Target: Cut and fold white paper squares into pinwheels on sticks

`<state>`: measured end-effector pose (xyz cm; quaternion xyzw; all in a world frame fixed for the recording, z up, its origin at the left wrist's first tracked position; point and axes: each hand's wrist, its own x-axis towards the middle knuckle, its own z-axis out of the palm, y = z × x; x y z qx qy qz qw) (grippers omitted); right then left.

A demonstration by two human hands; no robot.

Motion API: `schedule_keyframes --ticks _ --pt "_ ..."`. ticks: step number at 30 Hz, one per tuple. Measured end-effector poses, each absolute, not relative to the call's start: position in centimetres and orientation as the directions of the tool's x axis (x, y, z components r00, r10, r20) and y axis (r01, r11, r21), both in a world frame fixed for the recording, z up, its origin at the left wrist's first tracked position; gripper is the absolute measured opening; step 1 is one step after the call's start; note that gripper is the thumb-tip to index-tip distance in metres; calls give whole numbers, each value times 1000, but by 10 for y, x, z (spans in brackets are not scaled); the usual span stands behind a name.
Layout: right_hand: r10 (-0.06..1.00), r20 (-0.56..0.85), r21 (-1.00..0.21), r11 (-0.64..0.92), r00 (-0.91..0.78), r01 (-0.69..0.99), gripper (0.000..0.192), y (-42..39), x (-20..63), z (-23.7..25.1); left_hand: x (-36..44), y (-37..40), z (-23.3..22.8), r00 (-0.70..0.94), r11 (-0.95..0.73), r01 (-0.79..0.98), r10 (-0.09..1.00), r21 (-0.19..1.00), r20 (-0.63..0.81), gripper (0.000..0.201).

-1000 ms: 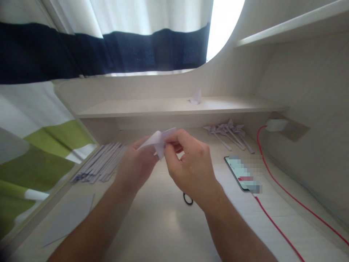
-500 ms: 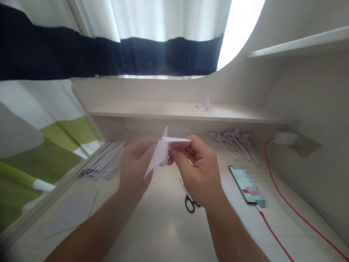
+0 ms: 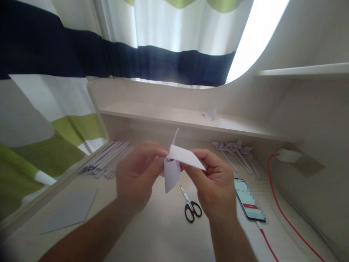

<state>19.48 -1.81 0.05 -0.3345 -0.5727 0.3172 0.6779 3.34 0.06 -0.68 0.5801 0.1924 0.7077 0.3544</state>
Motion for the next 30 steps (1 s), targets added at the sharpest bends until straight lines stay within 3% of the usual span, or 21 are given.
schedule_keyframes --ticks 7,12,17,30 --pt "895 429 -844 446 125 -297 24 -18 183 7 37 1 -8 -147 -817 -272 558 509 817 16" --pt "878 453 -806 477 154 -351 24 -16 177 3 37 2 -7 -152 -822 -278 549 497 822 19" --pt "859 481 -804 512 175 -304 18 -20 176 3 35 4 -6 -141 -798 -320 573 510 808 17" --pt "701 655 -735 678 281 21 8 -27 174 -7 34 10 -6 -80 -763 -366 597 533 799 15"
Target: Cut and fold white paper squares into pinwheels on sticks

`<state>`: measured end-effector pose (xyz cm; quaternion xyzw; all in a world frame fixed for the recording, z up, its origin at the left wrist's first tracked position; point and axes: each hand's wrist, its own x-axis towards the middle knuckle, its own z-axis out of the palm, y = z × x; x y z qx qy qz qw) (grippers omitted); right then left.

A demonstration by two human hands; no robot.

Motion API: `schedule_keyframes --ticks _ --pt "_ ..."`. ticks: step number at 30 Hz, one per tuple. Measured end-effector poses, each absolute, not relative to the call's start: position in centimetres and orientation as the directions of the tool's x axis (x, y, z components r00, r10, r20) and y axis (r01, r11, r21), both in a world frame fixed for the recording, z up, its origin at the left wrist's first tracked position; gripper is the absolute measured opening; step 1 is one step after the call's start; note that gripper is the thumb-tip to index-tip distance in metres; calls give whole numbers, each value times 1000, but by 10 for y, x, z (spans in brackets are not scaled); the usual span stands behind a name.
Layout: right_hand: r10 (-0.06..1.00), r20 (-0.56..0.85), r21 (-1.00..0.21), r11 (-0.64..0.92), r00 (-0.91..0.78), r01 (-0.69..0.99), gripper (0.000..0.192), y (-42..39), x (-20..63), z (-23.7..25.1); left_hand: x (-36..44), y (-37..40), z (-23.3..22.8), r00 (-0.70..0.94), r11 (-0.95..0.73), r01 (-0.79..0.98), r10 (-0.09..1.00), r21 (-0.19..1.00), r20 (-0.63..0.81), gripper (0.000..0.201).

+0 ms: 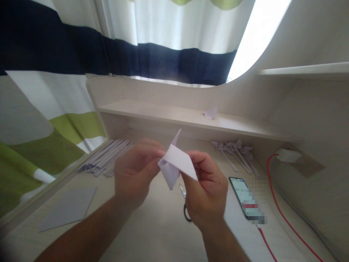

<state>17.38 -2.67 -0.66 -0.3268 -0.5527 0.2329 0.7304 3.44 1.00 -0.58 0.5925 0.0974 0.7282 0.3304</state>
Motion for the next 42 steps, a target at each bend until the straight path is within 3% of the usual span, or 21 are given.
schedule_keyframes --ticks 8,18,22,26,38,42 --pt "582 754 -645 744 304 176 5 -26 172 -5 34 10 -7 -58 -754 -338 615 564 787 12" --pt "534 791 -611 714 298 342 5 -26 174 0 31 10 -5 5 -728 -353 627 588 779 14" --pt "541 783 -622 707 308 337 15 -25 172 0 31 11 -5 9 -732 -335 627 594 779 13" --pt "595 753 -658 686 282 309 9 -28 171 2 30 12 -4 7 -740 -326 620 588 785 12" --pt "626 720 -684 714 300 151 4 -19 175 -5 26 15 -6 51 -723 -253 653 642 755 10" --pt "620 732 -678 701 282 220 2 -21 178 -4 22 17 -6 85 -713 -187 673 675 735 8"
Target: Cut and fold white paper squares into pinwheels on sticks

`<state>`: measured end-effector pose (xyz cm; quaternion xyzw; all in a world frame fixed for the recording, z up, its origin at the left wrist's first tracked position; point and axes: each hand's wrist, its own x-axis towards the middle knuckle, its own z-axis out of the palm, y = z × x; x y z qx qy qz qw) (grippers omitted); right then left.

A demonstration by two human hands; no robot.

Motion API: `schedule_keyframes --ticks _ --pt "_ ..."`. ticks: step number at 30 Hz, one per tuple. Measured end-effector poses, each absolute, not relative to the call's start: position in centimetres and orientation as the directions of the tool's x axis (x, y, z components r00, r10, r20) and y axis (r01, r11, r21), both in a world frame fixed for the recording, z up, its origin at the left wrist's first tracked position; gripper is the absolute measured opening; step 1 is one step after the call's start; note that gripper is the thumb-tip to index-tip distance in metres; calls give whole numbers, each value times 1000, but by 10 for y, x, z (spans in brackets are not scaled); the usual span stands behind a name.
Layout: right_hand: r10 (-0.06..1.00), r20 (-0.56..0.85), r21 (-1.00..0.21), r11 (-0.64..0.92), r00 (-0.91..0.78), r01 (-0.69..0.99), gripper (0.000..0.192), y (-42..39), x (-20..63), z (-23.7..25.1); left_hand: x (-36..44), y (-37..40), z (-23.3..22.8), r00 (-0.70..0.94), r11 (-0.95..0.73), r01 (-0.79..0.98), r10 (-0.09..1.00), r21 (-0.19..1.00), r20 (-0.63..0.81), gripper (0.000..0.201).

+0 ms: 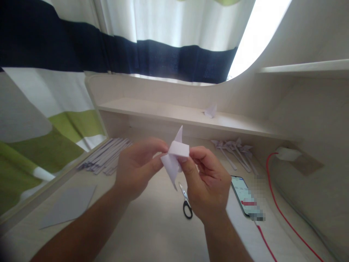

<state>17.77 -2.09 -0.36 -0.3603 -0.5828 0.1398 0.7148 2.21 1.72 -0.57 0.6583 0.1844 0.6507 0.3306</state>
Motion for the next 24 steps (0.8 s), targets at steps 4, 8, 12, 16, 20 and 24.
schedule_keyframes --ticks 4,8,12,16,20,24 --pt "637 734 -678 674 233 293 3 -21 182 -2 17 19 -2 157 -737 -121 648 665 745 6" --pt "625 749 -659 670 219 341 6 -20 187 -3 13 20 3 160 -795 -61 590 604 792 4" --pt "635 756 -637 657 159 404 9 -20 191 -1 9 21 8 194 -821 -2 560 571 806 8" --pt "636 767 -596 658 84 461 12 -22 194 3 6 21 12 241 -826 43 554 562 797 10" --pt "682 730 -629 645 45 434 14 -24 198 4 5 19 13 255 -836 78 544 544 799 9" --pt "735 678 -675 617 12 405 17 -26 201 7 6 14 15 246 -862 119 507 493 826 11"
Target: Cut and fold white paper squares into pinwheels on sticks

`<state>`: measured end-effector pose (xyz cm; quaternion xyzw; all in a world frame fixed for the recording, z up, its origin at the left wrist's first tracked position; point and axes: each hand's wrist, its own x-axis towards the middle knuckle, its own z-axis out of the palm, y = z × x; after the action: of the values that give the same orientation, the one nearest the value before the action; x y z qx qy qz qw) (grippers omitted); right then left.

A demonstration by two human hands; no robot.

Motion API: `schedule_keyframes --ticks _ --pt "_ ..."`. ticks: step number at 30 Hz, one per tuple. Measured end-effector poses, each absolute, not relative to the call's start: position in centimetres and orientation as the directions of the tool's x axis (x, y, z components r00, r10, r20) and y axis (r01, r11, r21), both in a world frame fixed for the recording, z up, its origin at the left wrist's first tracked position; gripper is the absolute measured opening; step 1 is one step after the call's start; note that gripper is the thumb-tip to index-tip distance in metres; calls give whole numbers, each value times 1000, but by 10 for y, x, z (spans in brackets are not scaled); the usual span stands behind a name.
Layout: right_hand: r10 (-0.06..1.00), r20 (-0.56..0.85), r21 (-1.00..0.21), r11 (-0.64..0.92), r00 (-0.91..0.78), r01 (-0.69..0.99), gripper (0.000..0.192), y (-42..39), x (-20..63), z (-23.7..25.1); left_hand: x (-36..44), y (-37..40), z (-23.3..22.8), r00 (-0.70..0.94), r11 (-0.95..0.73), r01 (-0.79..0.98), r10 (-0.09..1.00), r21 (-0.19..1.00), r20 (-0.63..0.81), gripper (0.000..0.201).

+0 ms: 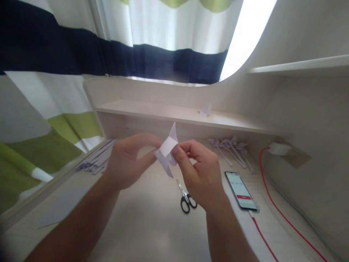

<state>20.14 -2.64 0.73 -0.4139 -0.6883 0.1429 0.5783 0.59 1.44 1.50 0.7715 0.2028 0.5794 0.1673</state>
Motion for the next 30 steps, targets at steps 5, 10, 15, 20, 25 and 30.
schedule_keyframes --ticks 5,10,15,20,25,30 --pt "745 663 -658 627 -73 417 20 -34 205 16 7 8 14 225 -898 156 437 411 871 13" --pt "727 679 -646 655 -97 392 21 -39 206 19 8 3 12 211 -919 174 387 355 898 12" --pt "730 675 -667 665 -104 335 16 -41 206 17 8 2 10 198 -923 176 373 341 906 11" --pt "720 689 -644 659 -81 388 7 -41 207 16 9 4 10 210 -931 179 351 317 913 12" --pt "705 705 -616 666 -83 420 4 -35 209 17 7 9 11 262 -931 157 360 329 895 11" --pt "659 745 -554 696 -103 456 6 -29 209 16 5 13 13 311 -903 158 431 401 847 11"
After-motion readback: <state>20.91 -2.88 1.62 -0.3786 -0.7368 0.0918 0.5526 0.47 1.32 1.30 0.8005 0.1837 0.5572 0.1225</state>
